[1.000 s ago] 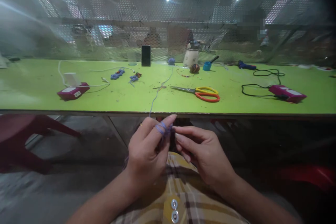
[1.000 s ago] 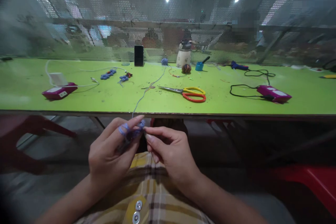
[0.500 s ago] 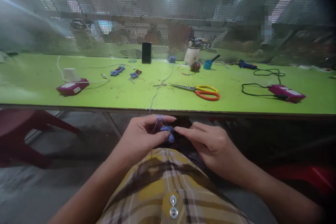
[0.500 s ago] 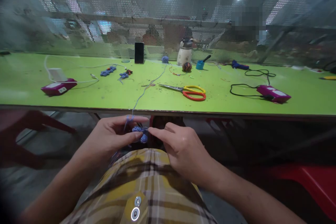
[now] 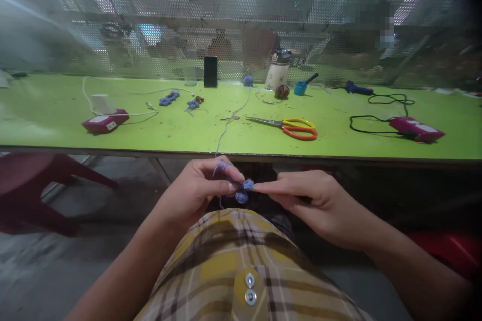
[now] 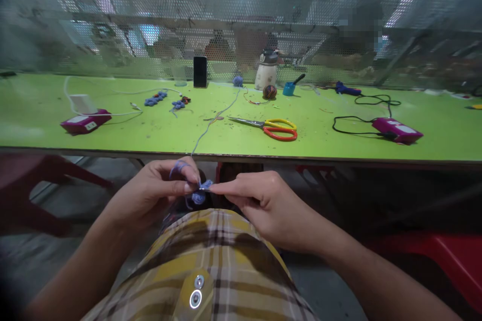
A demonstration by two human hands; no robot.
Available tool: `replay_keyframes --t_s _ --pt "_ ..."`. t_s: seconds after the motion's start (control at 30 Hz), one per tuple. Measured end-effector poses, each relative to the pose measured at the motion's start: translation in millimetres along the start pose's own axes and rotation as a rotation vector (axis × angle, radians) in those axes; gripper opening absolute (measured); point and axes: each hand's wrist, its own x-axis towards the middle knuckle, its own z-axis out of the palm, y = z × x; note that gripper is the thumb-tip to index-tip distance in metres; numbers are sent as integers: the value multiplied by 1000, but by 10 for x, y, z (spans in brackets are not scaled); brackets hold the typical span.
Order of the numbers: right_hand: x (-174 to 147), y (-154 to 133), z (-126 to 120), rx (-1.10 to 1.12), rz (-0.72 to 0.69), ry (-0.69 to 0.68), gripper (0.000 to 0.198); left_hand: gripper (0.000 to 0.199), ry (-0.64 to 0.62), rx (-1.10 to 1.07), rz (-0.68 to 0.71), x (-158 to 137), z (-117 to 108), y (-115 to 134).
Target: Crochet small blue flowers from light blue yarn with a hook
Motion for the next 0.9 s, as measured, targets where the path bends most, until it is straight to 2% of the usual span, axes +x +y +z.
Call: replay_keyframes --t_s 0.13,0.23,0.4,0.63,0.9 --pt "10 67 48 195 136 17 29 11 -44 -32 -21 16 17 -46" --pt "9 100 97 342 245 50 28 16 -30 9 -31 11 32 -83" --pt "12 130 145 564 406 118 28 51 -33 23 2 -34 76 -92" --pt "13 200 203 693 486 116 26 49 -51 80 -32 -66 81 -102" --pt "-21 246 203 691 511 83 27 45 -36 152 -80 -44 73 -90"
